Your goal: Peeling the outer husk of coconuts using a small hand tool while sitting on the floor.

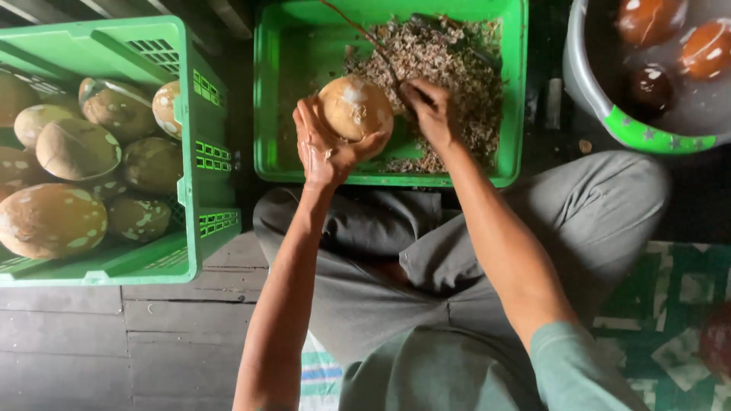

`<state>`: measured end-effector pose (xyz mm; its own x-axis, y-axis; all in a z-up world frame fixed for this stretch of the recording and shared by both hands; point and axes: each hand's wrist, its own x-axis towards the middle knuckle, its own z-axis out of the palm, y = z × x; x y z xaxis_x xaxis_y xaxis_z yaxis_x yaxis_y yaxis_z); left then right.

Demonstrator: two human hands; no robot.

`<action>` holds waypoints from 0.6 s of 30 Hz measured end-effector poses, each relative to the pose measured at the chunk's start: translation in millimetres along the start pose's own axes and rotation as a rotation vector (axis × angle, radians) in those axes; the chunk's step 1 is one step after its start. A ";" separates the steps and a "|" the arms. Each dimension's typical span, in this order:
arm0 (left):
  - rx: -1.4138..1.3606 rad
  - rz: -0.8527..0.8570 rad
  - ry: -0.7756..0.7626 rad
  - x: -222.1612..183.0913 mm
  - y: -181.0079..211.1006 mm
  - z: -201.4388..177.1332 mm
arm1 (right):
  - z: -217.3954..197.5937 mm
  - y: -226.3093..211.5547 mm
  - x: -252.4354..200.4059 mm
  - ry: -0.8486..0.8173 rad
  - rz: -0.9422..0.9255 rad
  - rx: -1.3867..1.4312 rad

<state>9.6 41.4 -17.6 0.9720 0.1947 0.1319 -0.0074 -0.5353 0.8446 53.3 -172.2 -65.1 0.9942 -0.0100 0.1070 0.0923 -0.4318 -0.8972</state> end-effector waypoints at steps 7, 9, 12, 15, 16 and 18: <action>-0.092 0.528 0.138 -4.2 -7.6 8.7 | 12.6 -91.4 5.7 -0.027 -0.728 -0.150; -0.086 0.298 -0.003 -2.4 11.9 -6.2 | 23.2 -51.7 43.4 -0.069 -0.587 -0.111; -0.100 0.365 0.061 0.8 8.6 -0.3 | 10.8 -60.7 48.6 -0.293 -0.503 0.207; -0.062 0.308 0.034 -2.4 25.1 -10.3 | 24.5 -72.7 23.0 -0.053 -0.594 -0.001; -0.063 0.307 0.018 -6.8 19.4 -8.7 | 21.0 -58.5 27.6 -0.044 -0.580 -0.003; -0.080 0.337 0.011 -1.6 9.9 -5.1 | 13.9 -34.3 52.9 -0.187 -0.425 -0.017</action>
<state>6.8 40.0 -6.9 0.9093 0.0273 0.4153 -0.3459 -0.5053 0.7906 103.6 -145.4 -34.6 0.8615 0.3332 0.3830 0.4941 -0.3768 -0.7835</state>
